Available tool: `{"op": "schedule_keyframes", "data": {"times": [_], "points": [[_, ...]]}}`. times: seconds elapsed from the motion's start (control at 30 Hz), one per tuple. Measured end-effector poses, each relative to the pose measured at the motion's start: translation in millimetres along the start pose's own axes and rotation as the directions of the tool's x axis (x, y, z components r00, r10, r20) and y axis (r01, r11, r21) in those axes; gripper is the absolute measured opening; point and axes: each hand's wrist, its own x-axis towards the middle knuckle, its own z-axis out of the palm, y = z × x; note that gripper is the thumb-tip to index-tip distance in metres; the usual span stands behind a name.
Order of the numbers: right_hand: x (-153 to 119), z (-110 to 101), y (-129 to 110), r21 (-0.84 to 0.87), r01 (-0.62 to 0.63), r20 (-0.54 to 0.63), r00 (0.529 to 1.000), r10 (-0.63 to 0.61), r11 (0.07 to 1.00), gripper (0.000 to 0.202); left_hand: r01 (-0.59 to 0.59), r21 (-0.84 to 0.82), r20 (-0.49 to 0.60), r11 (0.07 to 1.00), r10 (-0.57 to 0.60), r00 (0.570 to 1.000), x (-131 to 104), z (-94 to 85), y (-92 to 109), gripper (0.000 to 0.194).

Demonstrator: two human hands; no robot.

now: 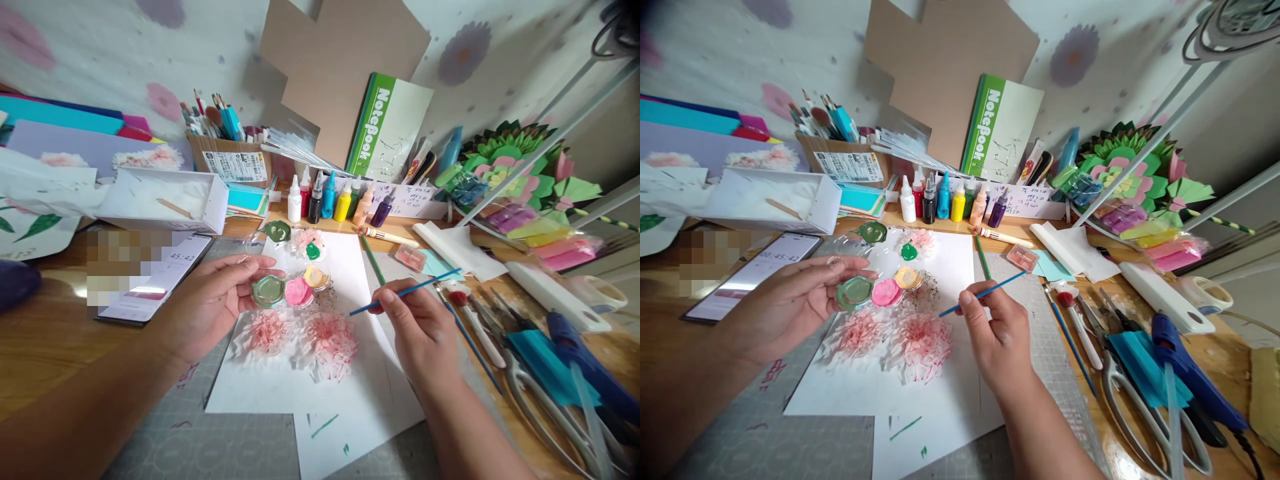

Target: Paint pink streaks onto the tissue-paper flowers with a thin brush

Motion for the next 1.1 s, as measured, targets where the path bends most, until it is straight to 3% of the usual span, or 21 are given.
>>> {"op": "schedule_keyframes", "data": {"times": [0.23, 0.43, 0.7, 0.83, 0.93, 1.1], "points": [[-0.8, -2.7, 0.1, 0.034, -0.02, 0.042, 0.999, 0.019, 0.999, 0.019, -0.01, -0.01, 0.021, 1.0, 0.01, 1.0, -3.1, 2.9, -0.3, 0.01], [-2.9, -3.0, 11.2, 0.383, -0.026, -0.15, 0.985, 0.09, 0.923, 0.019, 0.016, -0.042, 0.009, 0.999, -0.016, 1.0, -0.8, 2.5, -3.6, 0.013], [-13.8, -2.3, 7.6, 0.408, 0.061, -0.271, 0.961, 0.057, 0.911, 0.005, -0.002, -0.072, 0.051, 0.997, 0.006, 0.999, -8.1, 3.3, -4.3, 0.017], [-17.7, 2.4, 0.5, 0.477, 0.173, -0.361, 0.933, 0.013, 0.862, 0.002, -0.004, -0.069, 0.048, 0.998, 0.007, 0.999, -8.1, 4.3, -4.8, 0.02], [-18.4, 5.7, -5.0, 0.428, 0.208, -0.322, 0.944, -0.067, 0.88, 0.006, -0.021, -0.064, 0.035, 0.998, 0.023, 0.999, -6.9, 4.3, -5.4, 0.02], [-14.8, 8.7, -16.3, 0.213, 0.29, -0.115, 0.956, -0.271, 0.933, 0.014, -0.02, -0.038, 0.037, 0.999, 0.021, 0.999, -7.0, 5.1, -6.5, 0.02]]}}
